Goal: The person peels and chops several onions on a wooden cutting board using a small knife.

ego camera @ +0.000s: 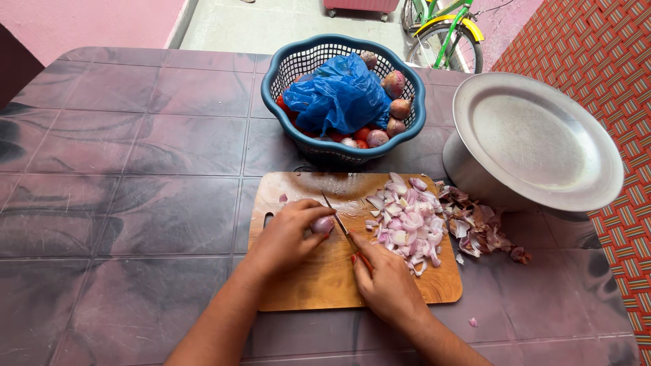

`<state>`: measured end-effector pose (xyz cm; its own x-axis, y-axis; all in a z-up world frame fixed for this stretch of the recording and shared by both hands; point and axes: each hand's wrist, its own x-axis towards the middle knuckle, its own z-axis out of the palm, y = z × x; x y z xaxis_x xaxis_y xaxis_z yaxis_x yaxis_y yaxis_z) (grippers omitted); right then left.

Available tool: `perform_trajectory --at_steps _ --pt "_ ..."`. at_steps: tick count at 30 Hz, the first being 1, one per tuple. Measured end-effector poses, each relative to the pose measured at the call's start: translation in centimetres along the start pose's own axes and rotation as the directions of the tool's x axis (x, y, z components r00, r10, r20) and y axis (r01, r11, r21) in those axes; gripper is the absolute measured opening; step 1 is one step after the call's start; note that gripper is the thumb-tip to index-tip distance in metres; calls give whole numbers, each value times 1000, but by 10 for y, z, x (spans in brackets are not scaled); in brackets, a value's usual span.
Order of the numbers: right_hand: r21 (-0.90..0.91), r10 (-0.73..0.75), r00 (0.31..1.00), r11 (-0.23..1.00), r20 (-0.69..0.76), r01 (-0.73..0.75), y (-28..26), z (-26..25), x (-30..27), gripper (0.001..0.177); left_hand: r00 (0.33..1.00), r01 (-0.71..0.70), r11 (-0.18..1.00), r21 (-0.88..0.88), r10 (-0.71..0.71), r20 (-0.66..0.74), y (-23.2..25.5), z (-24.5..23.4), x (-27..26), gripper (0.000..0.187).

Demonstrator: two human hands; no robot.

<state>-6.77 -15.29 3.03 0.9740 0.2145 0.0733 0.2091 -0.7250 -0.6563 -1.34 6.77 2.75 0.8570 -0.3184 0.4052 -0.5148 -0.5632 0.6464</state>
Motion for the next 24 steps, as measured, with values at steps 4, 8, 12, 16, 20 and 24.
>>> perform_trajectory --at_steps 4,8,12,16,20,24 --pt "-41 -18 1000 999 -16 18 -2 -4 4 46 998 -25 997 -75 21 -58 0 24 5 17" --pt "-82 35 999 996 5 -35 2 -8 10 46 993 -66 996 -59 59 -106 -1 28 7 17" --pt "-24 12 1000 1000 -26 -12 5 -7 19 40 995 -56 997 -51 51 -87 1 24 9 23" --pt "14 -57 998 998 -17 58 6 -3 36 40 997 -11 998 -58 6 -80 -1 26 11 21" --pt "55 -139 990 989 -8 139 3 -5 39 39 995 -3 999 -42 -1 -99 0 29 9 21" --pt "-64 66 993 996 97 -60 2 -12 24 43 990 20 999 -46 -27 -137 4 31 5 22"
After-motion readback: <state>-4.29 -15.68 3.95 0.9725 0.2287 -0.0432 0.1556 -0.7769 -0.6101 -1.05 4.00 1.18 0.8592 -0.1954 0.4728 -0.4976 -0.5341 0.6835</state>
